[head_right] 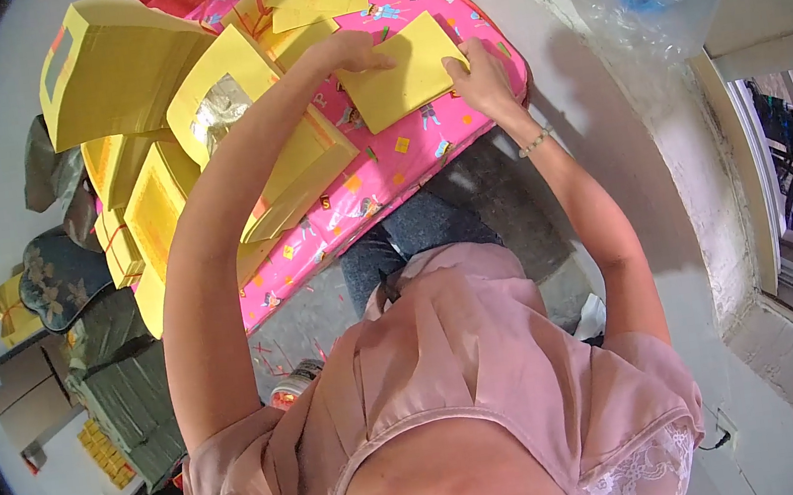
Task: The person is folding, stacking, and bundling yellow ritual paper products at a workbench.
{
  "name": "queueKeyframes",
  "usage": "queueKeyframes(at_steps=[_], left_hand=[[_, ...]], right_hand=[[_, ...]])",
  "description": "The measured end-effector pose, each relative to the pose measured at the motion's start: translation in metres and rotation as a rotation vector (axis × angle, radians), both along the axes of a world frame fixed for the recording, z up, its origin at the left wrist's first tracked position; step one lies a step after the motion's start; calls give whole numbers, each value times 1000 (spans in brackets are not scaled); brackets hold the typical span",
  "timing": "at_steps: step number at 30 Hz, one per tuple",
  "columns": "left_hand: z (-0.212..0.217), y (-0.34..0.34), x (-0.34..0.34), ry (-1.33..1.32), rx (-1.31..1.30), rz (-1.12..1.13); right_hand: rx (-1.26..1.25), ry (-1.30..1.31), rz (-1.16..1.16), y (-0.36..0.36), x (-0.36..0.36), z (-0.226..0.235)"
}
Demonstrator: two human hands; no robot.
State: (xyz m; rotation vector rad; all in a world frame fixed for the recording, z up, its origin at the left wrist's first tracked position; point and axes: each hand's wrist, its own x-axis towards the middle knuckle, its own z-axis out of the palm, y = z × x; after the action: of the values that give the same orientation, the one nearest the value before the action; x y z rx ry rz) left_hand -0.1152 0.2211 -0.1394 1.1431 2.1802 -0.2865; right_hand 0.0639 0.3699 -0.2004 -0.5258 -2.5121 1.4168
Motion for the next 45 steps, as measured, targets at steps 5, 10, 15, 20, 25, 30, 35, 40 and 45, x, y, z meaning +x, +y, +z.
queueKeyframes(at_steps=[5,10,15,20,25,30,35,40,45], left_hand=[[-5,-2,2,30,-29,35],[-3,2,4,23,-75,64],[-10,1,1,36,-109,141],[12,-5,18,154,-69,235],[50,-2,42,363,-121,184],[126,-33,84,311,446,218],[150,-117,114,355,779,256],[137,-183,148,375,993,372],[128,-208,176,336,992,419]], right_hand=[[661,-99,59,-14,10,40],[769,125,109,-40,10,61],[845,-11,275,-56,-1,27],[872,32,287,-54,-2,17],[881,8,300,-56,-4,18],[889,-42,285,-49,-3,33],[551,369,379,-55,-4,94],[409,455,698,-84,5,149],[560,552,901,-105,-3,155]])
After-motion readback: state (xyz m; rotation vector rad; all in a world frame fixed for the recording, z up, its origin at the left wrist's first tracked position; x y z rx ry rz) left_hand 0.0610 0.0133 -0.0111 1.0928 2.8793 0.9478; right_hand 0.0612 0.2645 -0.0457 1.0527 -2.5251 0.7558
